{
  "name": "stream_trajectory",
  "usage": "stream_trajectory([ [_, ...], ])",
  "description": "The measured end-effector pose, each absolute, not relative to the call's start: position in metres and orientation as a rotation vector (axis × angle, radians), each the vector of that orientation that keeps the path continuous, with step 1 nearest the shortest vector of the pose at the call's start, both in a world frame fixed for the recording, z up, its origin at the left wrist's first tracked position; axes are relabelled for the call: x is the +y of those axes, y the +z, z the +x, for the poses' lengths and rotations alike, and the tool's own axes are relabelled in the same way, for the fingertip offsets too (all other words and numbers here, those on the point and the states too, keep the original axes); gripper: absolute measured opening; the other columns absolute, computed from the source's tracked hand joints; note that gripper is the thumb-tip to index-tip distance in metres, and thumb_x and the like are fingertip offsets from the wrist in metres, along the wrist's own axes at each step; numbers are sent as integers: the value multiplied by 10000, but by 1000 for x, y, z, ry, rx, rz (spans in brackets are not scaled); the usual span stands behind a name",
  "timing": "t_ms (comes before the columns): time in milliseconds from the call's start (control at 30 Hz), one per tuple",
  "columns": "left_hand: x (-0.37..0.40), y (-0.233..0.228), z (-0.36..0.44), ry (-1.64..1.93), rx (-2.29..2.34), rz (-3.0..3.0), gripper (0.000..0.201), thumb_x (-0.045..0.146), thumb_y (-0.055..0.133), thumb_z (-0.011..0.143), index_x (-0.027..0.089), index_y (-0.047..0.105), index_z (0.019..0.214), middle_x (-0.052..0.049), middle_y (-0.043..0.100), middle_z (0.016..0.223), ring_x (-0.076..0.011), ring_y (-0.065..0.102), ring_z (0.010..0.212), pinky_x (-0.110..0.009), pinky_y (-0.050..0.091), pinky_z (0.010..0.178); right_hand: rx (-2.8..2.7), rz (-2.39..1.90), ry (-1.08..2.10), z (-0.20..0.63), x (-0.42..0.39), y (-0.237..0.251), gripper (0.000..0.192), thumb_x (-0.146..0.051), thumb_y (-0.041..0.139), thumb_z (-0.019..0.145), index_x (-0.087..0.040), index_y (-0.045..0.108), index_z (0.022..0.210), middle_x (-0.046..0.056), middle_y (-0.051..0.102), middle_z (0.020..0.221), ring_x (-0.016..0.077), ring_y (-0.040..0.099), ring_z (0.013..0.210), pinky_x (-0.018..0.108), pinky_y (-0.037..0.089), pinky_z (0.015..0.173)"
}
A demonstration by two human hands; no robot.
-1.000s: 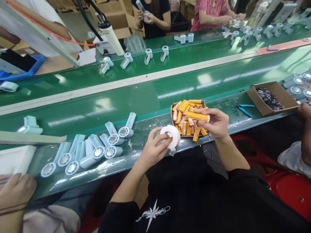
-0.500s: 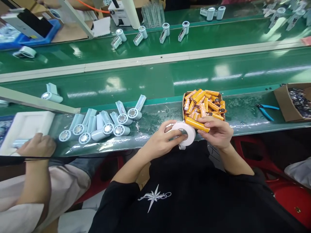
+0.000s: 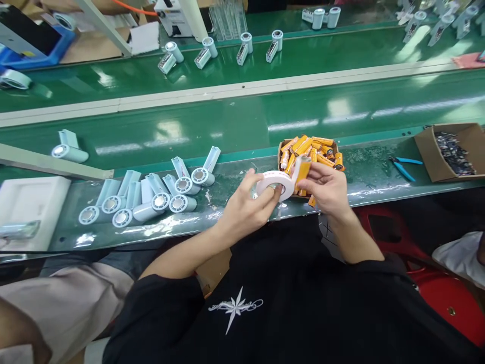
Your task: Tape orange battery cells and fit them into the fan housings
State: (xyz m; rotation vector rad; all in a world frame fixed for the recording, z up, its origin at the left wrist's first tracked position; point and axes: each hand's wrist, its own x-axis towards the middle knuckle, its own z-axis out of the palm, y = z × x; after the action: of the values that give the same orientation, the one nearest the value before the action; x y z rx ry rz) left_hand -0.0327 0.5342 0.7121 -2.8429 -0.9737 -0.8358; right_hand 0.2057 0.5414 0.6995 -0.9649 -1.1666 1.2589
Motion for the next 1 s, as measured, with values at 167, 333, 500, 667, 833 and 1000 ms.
stream_trajectory([
  [167,486,686,-1,-1230,-1252,-2686,401,309,828,983,243,720,1364,-109,680,1058,-413,549,1393,-738,525,1198,-877,-935,1031,174,533,691,672,-713,833,886,-307,681,1401,105,807,1304,310,790,1252,492,690,1086],
  [333,453,656,-16,-1124,-1020,-2974,234,329,806,997,237,775,1210,-67,709,998,-294,693,1166,-575,622,1131,-1037,-972,955,245,542,713,467,-645,781,971,-364,712,1338,49,766,1321,297,723,1357,432,697,1084],
  [500,500,621,-74,-826,-1537,-2989,386,291,861,938,224,758,1304,-132,752,1188,-417,571,1444,-687,554,1168,-1063,-899,1157,229,532,685,577,-503,956,845,-421,629,1313,-7,789,1194,253,803,1165,429,725,981],
  [667,506,633,-86,-1179,-1584,-2809,317,405,688,1071,246,732,1341,-112,763,1247,-331,615,1376,-598,527,1190,-1161,-755,1455,179,504,656,517,-445,945,877,-334,488,1093,-28,788,1064,208,847,958,362,737,809],
  [833,548,647,-93,-984,-1976,-2339,477,531,609,1079,200,717,1405,-182,702,1442,-419,509,1471,-664,359,1277,-1184,-768,1495,175,498,661,592,-431,949,873,-298,379,962,-44,760,1010,199,857,936,316,733,766],
  [1000,610,648,-137,-272,-2261,-2205,487,530,559,1073,127,751,1268,-265,732,1305,-477,594,1340,-672,407,1165,-1334,-706,1217,207,497,683,506,-254,922,895,-312,424,965,-39,807,975,242,860,935,361,744,711],
])
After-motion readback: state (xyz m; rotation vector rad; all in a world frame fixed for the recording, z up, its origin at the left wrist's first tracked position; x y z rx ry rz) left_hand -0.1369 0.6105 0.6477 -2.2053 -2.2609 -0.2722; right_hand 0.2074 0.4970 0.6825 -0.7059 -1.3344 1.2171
